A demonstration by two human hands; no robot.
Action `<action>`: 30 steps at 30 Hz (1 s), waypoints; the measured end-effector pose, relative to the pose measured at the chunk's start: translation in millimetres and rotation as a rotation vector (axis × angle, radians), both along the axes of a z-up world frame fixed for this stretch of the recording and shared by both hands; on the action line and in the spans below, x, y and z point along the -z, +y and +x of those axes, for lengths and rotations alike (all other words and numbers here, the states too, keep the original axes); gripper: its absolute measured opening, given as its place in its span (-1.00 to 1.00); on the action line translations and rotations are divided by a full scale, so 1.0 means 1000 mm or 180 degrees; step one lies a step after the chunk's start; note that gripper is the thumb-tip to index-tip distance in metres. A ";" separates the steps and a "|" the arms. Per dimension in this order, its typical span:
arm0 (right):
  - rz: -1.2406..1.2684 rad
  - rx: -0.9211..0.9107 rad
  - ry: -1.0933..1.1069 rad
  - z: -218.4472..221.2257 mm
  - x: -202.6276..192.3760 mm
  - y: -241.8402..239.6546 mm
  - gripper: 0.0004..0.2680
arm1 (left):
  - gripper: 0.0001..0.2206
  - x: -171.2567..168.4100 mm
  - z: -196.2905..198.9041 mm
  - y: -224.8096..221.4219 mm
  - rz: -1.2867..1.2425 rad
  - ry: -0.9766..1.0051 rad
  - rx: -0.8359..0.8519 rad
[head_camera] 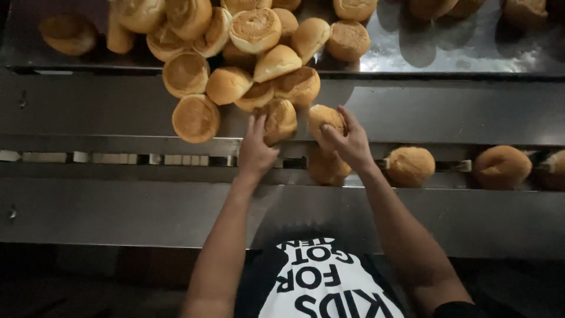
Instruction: Sorting burger buns from a pile onto a moving conveyor belt.
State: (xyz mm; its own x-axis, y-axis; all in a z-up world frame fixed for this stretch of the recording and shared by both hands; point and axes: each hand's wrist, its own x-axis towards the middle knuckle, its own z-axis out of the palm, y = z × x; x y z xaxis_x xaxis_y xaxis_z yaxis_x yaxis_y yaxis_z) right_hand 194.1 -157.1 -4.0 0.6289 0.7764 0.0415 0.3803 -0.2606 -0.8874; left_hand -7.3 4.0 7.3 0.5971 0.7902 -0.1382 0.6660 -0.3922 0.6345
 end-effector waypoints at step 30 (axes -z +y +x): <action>-0.0462 0.0628 0.1883 -0.014 0.004 0.059 -0.48 | -0.46 -0.017 -0.108 -0.019 -0.1691 -0.0428 -0.1410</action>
